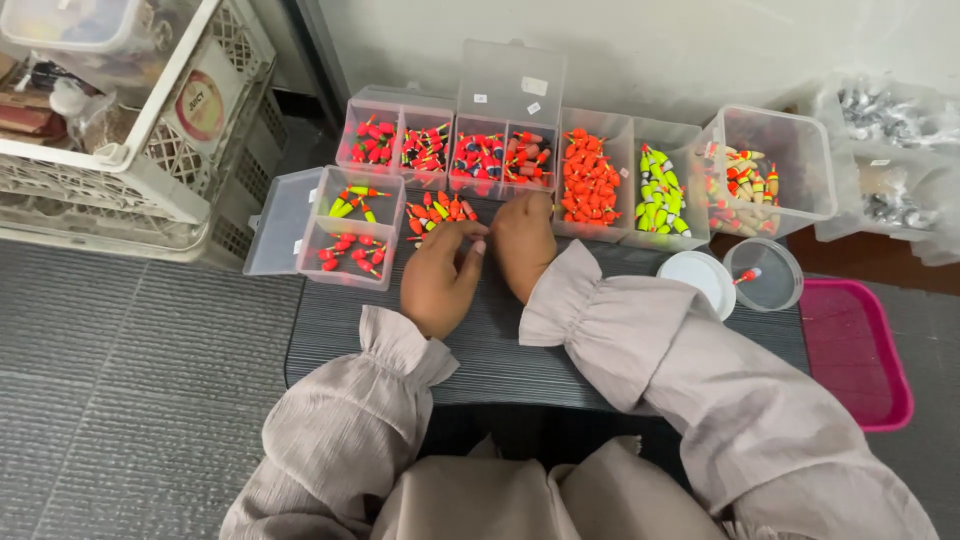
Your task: Assembling fishing floats by inserting colored tips into float bodies.
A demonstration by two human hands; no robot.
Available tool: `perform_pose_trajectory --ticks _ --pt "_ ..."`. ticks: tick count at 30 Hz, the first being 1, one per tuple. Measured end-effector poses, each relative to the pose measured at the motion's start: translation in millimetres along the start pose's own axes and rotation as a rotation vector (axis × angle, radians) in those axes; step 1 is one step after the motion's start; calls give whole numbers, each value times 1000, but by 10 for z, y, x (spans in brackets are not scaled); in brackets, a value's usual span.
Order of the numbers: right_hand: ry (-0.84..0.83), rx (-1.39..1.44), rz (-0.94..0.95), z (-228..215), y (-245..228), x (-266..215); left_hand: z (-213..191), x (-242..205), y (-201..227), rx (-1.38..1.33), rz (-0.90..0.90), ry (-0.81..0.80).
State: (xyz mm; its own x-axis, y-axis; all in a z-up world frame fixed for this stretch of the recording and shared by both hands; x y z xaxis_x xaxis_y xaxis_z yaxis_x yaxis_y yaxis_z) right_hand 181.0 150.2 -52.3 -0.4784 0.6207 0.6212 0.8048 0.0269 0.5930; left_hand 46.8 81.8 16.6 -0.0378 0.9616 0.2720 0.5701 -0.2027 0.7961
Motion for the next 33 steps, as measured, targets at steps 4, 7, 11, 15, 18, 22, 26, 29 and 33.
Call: perform_pose_trajectory --ticks 4,7,11,15,18,22,26,29,33 --pt "-69 -67 11 -46 -72 75 -5 -12 -12 -16 15 0" --pt "-166 -110 -12 18 -130 82 -5 -18 -27 -18 27 10" --pt "-285 -36 -68 71 -137 101 -10 -25 -19 -32 38 -7" --pt "-303 -46 -97 53 -123 83 -34 -25 2 -32 71 -6" --pt "-247 -16 -95 137 -112 56 -34 -25 17 -39 59 -13" --pt "-140 75 43 -215 97 94 -11 -17 1 -33 38 -9" --pt "29 598 62 -698 502 27 -85 7 63 -125 -1 -17" --pt "-5 1071 266 -824 716 -66 24 -39 -39 -144 -87 -118" --pt "-3 1394 536 -813 769 -181 108 -1 -173 -166 -163 -188"
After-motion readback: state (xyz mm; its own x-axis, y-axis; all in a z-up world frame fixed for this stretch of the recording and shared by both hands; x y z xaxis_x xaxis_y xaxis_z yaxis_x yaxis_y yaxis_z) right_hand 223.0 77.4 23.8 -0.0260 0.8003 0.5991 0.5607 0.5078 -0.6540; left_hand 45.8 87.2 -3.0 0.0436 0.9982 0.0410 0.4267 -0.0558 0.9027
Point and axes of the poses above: each hand's wrist, its own x-axis towards the middle knuckle, its own z-axis out of the palm, y = z × x, the point moved 1 cm from there along x, towards the middle knuckle, and after that the axes turned 8 degrees about y, right-handed, at the moved point
